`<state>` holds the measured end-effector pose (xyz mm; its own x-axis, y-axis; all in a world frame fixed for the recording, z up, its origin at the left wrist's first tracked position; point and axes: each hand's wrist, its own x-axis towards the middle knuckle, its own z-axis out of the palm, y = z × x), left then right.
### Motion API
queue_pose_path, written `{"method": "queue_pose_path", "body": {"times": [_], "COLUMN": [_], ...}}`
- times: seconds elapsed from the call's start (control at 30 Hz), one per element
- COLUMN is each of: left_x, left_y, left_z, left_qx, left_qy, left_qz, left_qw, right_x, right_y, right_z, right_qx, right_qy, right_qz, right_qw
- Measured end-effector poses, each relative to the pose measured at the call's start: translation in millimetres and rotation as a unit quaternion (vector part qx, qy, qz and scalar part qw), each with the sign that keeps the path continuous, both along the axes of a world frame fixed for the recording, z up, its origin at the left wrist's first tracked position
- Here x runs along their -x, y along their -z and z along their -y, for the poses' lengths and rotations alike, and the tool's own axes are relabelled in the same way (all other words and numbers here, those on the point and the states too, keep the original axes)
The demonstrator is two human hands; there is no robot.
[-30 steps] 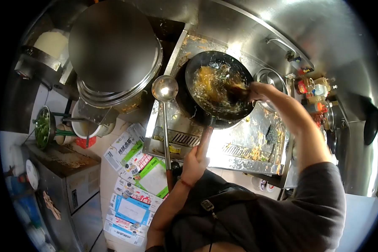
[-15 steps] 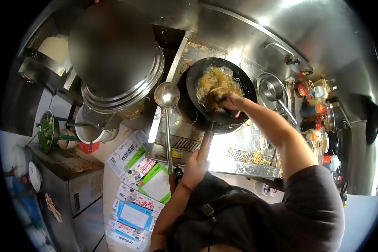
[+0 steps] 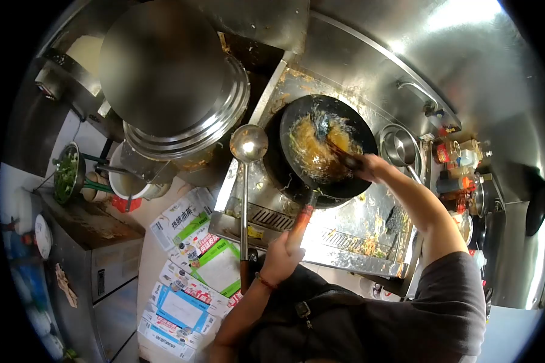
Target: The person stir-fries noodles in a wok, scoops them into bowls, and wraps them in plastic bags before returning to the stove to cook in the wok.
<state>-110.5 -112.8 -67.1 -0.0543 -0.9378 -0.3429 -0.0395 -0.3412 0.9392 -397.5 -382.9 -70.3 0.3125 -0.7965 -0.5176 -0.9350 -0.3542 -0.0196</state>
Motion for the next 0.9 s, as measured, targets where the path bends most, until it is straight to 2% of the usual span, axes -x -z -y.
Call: {"method": "queue_pose_path", "body": {"times": [0.07,0.13,0.17,0.2,0.23,0.27,0.3,0.33,0.37,0.4,0.43,0.47,0.53,0.57,0.6,0.63,0.67,0.73,0.8,0.87,0.9], "left_x": [0,1,0,1,1,1,0,0,1,1,2,5,1,4,4,4,1,3,2,1,0], "left_y": [2,3,3,4,2,0,-3,-4,1,5,11,14,4,10,16,10,5,18,14,6,7], "left_z": [2,0,-1,0,1,3,3,2,0,-1,-2,-1,2,1,0,1,3,-2,-2,1,0], "left_qx": [0.011,0.024,0.017,0.01,0.03,0.03,0.028,0.025,-0.007,0.016,0.031,0.049,-0.009,-0.003,0.005,-0.021,-0.046,0.005,0.012,-0.016,-0.015], "left_qy": [-0.008,-0.013,-0.007,-0.006,-0.011,-0.015,-0.011,-0.005,-0.003,0.0,-0.007,-0.018,0.018,0.002,-0.003,0.011,0.028,0.007,0.004,0.021,0.023], "left_qz": [-0.004,-0.004,0.003,0.01,-0.001,0.002,-0.01,-0.023,-0.046,-0.032,-0.026,-0.023,-0.015,-0.033,-0.036,-0.031,-0.023,-0.043,-0.033,-0.016,-0.016], "left_qw": [1.0,1.0,1.0,1.0,0.999,0.999,1.0,0.999,0.999,0.999,0.999,0.998,1.0,0.999,0.999,0.999,0.998,0.999,0.999,1.0,1.0], "right_x": [4,-8,-42,-46,-45,-56,-61,-72,-70,-70,-87,-111,-115,-136,-151,-157,-148,-110,-49,-19,6], "right_y": [-40,-27,-30,6,63,92,102,52,10,-25,-63,-99,-55,-63,-50,-51,-40,-9,-34,-89,-56], "right_z": [-2,22,31,48,44,48,29,-4,-30,-50,-60,-63,-41,-23,4,-1,-7,-35,-69,-49,-14], "right_qx": [-0.038,0.06,0.042,0.029,0.168,-0.016,0.012,0.028,-0.034,-0.096,-0.098,-0.179,-0.227,-0.241,-0.188,-0.132,-0.135,-0.11,-0.096,-0.253,-0.268], "right_qy": [0.07,0.147,0.178,0.131,0.061,0.042,0.013,-0.044,-0.043,-0.042,-0.04,0.052,0.165,0.212,0.331,0.338,0.34,0.09,-0.096,-0.002,0.177], "right_qz": [-0.149,-0.095,-0.095,-0.087,0.063,0.338,0.305,0.277,0.247,0.217,0.22,0.236,0.326,0.335,0.229,0.365,0.365,0.306,0.149,-0.012,-0.042], "right_qw": [0.986,0.983,0.979,0.987,0.982,0.94,0.952,0.959,0.967,0.97,0.97,0.954,0.903,0.886,0.896,0.858,0.856,0.941,0.98,0.967,0.946]}}
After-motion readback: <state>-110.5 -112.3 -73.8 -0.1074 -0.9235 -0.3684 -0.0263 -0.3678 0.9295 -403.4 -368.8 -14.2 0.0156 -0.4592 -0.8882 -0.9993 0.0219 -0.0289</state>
